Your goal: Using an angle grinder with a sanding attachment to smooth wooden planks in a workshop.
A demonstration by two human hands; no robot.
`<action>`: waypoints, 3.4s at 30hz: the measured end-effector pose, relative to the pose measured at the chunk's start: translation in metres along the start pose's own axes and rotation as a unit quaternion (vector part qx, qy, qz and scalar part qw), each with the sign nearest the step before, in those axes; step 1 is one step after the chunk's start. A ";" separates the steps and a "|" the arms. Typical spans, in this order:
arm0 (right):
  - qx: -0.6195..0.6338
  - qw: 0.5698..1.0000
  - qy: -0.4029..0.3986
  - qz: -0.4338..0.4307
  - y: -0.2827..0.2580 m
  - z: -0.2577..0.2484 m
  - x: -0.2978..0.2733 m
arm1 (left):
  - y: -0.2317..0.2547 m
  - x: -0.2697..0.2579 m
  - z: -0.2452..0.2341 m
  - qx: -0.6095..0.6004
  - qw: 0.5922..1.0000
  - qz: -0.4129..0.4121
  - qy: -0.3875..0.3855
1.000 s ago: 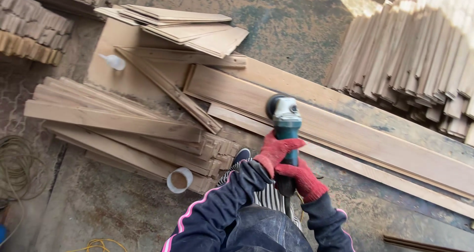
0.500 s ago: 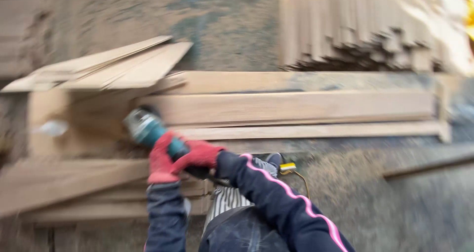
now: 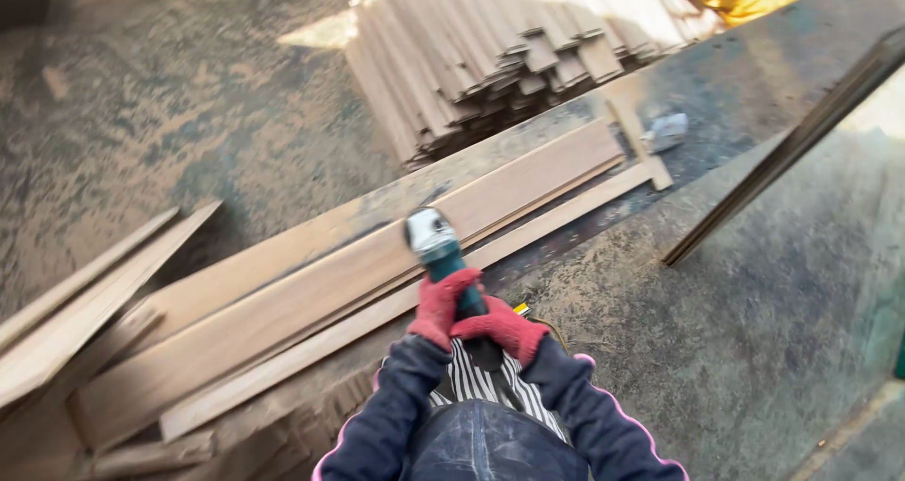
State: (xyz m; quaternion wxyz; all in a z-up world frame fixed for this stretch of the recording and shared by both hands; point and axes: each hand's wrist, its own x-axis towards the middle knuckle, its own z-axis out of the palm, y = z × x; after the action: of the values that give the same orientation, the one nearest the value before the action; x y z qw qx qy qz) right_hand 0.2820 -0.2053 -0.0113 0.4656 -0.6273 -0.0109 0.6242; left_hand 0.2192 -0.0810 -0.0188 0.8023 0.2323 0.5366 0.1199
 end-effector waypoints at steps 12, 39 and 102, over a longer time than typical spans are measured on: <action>0.346 0.908 -0.038 -0.232 0.011 -0.232 -0.110 | -0.058 -0.065 0.280 0.234 0.893 -0.055 -0.380; 0.439 0.727 -0.459 -0.260 -0.103 -0.298 -0.060 | 0.010 -0.015 0.343 0.061 0.771 -0.127 -0.621; -0.548 0.763 0.218 -0.264 -0.203 -0.555 0.147 | -0.078 0.044 0.043 0.214 0.811 0.277 0.469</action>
State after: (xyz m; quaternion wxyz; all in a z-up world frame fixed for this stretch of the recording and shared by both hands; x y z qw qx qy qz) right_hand 0.8700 -0.3195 -0.1221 0.1786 -0.8672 -0.4147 0.2102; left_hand 0.2714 -0.1395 -0.0795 0.3165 0.4524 0.7726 0.3134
